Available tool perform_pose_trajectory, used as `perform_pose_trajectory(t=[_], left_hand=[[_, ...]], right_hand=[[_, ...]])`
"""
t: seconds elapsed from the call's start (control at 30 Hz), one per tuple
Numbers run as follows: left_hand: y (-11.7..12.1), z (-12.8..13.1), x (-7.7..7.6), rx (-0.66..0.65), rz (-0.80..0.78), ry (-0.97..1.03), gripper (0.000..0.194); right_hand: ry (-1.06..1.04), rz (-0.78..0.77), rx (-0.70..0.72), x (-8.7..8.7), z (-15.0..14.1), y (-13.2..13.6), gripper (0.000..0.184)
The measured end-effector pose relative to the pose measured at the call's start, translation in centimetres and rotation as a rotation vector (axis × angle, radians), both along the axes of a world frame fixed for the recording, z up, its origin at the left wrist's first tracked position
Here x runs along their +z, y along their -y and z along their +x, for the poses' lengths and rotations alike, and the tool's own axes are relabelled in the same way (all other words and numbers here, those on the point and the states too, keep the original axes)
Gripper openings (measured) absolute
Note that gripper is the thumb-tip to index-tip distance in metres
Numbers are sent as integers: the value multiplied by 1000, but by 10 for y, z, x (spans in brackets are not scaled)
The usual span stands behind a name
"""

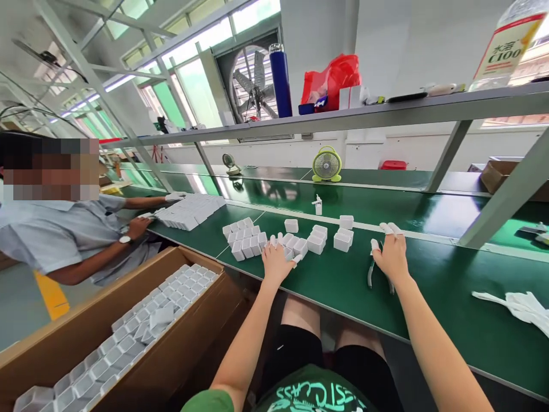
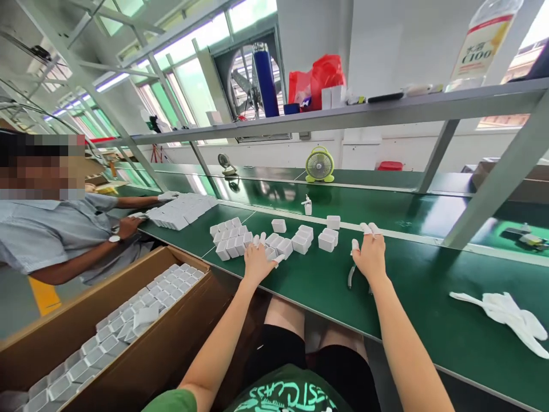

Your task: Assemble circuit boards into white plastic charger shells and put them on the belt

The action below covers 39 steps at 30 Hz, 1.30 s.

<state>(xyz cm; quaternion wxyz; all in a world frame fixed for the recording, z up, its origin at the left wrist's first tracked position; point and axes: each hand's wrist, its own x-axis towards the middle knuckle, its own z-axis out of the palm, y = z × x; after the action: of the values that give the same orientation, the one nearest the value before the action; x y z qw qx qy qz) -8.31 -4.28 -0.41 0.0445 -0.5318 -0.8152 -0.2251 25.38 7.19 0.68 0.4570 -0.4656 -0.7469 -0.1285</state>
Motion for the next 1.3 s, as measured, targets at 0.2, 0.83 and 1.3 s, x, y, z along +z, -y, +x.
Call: perform_pose_trajectory(t=[0.2,0.83,1.3], left_hand=[[-18,19,14,113,-149,-123,46],[-40,34,38,148,-192,-87,44],[-22,-108,42,626,-347,91,59]], right_hand=[[54,1,-10,-1,-7,2,52],[109,189,111,8,-5,29,41],[241,91,186,-6,-14,54,41]])
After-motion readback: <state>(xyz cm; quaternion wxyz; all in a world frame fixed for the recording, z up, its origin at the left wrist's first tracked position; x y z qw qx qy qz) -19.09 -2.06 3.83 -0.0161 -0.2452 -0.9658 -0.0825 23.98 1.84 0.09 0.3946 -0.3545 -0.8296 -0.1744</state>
